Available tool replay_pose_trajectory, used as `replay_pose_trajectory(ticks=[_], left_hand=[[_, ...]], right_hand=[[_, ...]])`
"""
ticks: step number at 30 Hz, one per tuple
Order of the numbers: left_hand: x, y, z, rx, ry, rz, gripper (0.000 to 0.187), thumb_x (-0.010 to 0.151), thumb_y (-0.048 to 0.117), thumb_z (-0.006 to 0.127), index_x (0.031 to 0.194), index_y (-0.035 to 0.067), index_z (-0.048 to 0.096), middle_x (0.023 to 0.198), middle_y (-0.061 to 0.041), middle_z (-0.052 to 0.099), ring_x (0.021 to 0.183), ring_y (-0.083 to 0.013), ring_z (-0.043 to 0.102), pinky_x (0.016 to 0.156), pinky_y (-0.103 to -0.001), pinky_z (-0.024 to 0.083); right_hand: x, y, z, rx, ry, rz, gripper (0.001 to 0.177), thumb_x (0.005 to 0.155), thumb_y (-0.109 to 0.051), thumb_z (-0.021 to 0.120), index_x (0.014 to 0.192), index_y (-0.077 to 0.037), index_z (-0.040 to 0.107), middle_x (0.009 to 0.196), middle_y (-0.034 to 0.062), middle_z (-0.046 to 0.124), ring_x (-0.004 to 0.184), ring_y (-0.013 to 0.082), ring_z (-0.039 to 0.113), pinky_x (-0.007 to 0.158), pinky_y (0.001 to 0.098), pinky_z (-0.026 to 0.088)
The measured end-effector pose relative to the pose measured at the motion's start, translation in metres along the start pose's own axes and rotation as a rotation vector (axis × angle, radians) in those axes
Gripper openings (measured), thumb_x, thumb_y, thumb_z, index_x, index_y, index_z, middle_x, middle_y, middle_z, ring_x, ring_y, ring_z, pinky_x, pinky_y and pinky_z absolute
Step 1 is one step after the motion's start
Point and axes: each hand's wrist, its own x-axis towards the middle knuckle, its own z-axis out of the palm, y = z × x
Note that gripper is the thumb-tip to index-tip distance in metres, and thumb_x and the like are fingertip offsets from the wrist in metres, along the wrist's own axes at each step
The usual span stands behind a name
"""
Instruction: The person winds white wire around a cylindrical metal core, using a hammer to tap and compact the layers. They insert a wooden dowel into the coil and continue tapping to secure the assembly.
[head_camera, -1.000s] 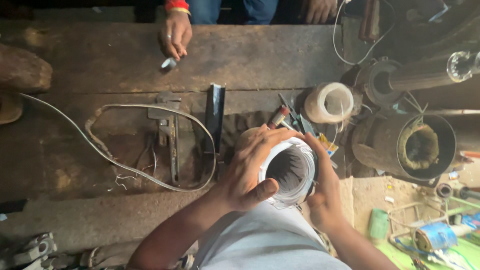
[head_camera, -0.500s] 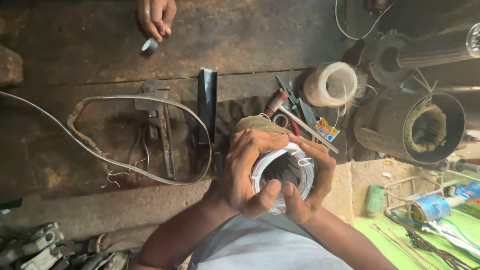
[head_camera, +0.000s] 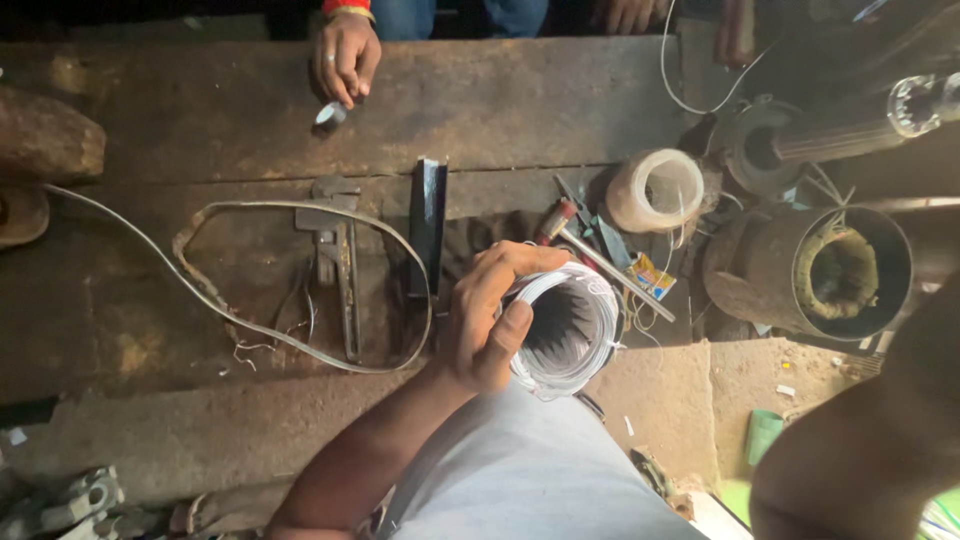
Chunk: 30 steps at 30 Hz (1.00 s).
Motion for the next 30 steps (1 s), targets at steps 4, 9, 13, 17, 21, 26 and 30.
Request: replay_pose_trajectory(ticks=[4, 9, 13, 17, 21, 26, 30], left_hand=[[-0.006, 0.000, 0.006, -0.029, 0.012, -0.051, 0.063, 0.104, 0.051, 0.036, 0.121, -0.003, 0.065, 0.118, -0.018, 0.069, 0.111, -0.0325, 0.068, 0.099, -0.037, 0.050], [-0.007, 0.001, -0.009, -0.033, -0.023, -0.053, 0.067, 0.109, 0.053, 0.030, 0.131, -0.003, 0.061, 0.129, -0.020, 0.066, 0.124, -0.0341, 0.064, 0.111, -0.040, 0.047], [-0.011, 0.010, -0.008, 0.042, -0.071, -0.108, 0.075, 0.108, 0.061, 0.029, 0.138, -0.002, 0.058, 0.136, -0.019, 0.064, 0.132, -0.0321, 0.061, 0.116, -0.041, 0.044], [-0.014, 0.025, -0.008, 0.175, -0.072, -0.004, 0.080, 0.111, 0.066, 0.030, 0.149, -0.003, 0.046, 0.154, -0.022, 0.053, 0.147, -0.0348, 0.051, 0.126, -0.045, 0.037], [-0.019, 0.026, -0.020, 0.275, -0.060, 0.031, 0.078, 0.112, 0.065, 0.031, 0.153, -0.001, 0.042, 0.161, -0.020, 0.047, 0.148, -0.0325, 0.047, 0.126, -0.044, 0.035], [-0.024, 0.023, -0.035, 0.289, 0.003, 0.025, 0.080, 0.111, 0.069, 0.033, 0.155, 0.003, 0.044, 0.156, -0.016, 0.050, 0.149, -0.0315, 0.048, 0.128, -0.044, 0.037], [-0.030, 0.032, -0.026, 0.617, -0.097, 0.219, 0.073, 0.108, 0.067, 0.038, 0.153, 0.010, 0.046, 0.162, -0.016, 0.045, 0.150, -0.0348, 0.045, 0.129, -0.050, 0.037]], right_hand=[[0.056, -0.019, 0.041, 0.196, 0.099, -0.072, 0.067, 0.104, -0.023, 0.053, 0.159, -0.001, 0.021, 0.166, 0.0213, 0.033, 0.159, 0.0320, 0.028, 0.132, 0.0476, 0.016], [0.071, -0.007, 0.050, 0.494, -0.169, -0.014, 0.064, 0.116, -0.033, 0.042, 0.166, -0.002, 0.017, 0.173, 0.0198, 0.031, 0.166, 0.0315, 0.024, 0.137, 0.0476, 0.013], [0.026, 0.029, 0.017, 0.569, -0.219, 0.047, 0.075, 0.113, -0.057, 0.038, 0.164, -0.004, 0.026, 0.166, 0.0168, 0.043, 0.161, 0.0294, 0.038, 0.137, 0.0460, 0.024], [-0.018, 0.049, 0.039, 0.742, -0.183, 0.204, 0.100, 0.098, -0.079, 0.028, 0.162, -0.002, 0.032, 0.161, 0.0190, 0.045, 0.154, 0.0310, 0.040, 0.131, 0.0476, 0.025], [-0.050, 0.068, 0.048, 0.823, -0.117, 0.324, 0.106, 0.094, -0.085, 0.021, 0.159, -0.003, 0.033, 0.158, 0.0201, 0.047, 0.152, 0.0324, 0.043, 0.129, 0.0490, 0.028], [-0.059, 0.078, 0.039, 0.749, -0.061, 0.244, 0.097, 0.098, -0.079, 0.035, 0.160, -0.004, 0.030, 0.160, 0.0196, 0.045, 0.151, 0.0333, 0.044, 0.127, 0.0487, 0.034], [-0.058, 0.069, 0.032, 0.485, -0.158, -0.062, 0.087, 0.094, -0.058, 0.065, 0.159, -0.011, 0.032, 0.164, 0.0212, 0.037, 0.153, 0.0363, 0.043, 0.123, 0.0471, 0.040]])
